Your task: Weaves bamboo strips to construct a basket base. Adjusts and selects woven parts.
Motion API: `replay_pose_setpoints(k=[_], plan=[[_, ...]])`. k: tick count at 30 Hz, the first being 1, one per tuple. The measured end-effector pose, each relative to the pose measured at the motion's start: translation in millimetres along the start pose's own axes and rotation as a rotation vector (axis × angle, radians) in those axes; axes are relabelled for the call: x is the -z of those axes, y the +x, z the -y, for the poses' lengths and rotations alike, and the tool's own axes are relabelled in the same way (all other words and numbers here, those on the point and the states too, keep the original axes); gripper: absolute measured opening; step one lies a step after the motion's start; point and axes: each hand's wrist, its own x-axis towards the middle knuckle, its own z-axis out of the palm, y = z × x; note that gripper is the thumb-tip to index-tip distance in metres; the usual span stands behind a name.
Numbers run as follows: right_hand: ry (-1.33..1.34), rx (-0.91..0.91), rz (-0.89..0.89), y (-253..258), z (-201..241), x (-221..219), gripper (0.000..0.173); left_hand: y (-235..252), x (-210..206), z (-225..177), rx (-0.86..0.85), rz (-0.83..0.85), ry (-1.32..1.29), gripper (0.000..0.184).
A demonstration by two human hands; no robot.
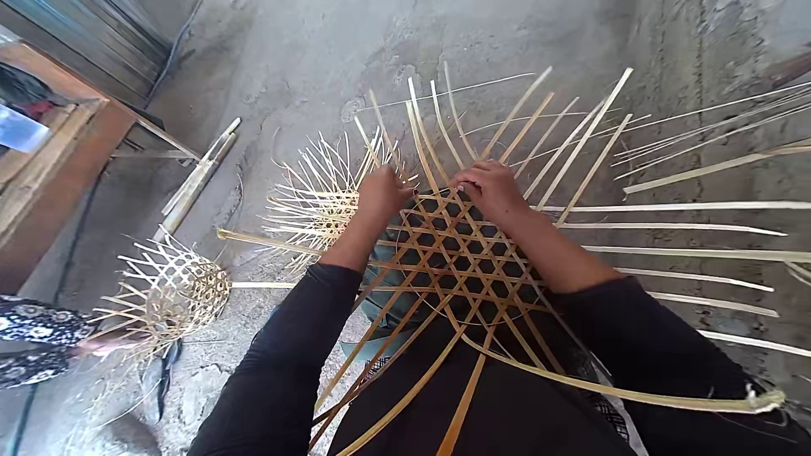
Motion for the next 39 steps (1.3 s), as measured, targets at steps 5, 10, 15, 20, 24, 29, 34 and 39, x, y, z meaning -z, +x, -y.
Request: replay_pose_setpoints(k=[5,10,15,20,24,29,34,39], plan=[[0.039,-0.095,0.074,21,26,24,0.058,-8,-1,-49,-0.469,0.07,0.209,0.03],[-0.173,0.046,0.083,5,46,54,0.05,-3,-1,-53,-0.532,0.183,0.344,0.022],[0.057,-0.286,0.342,-52,85,69,0.023,-12,14,-60,-0.48,0.144,0.466,0.039],[0.552,-0.61,0.377,-51,111,51,0.076,-9,40,-80,-0.491,0.045,0.491,0.045],[0.73,-0.595,0.025,-9,126,61,0.069,-8,92,-117,-0.425,-0.089,0.497,0.047],[0.293,-0.243,-0.165,88,119,125,0.068,-14,177,-159,-0.374,-0.439,0.331,0.062],[0.024,-0.122,-0.037,149,120,184,0.062,-11,208,-162,-0.293,-0.482,0.125,0.051],[0.025,-0.2,0.415,127,99,156,0.069,1,161,-103,-0.074,-0.028,-0.176,0.047]])
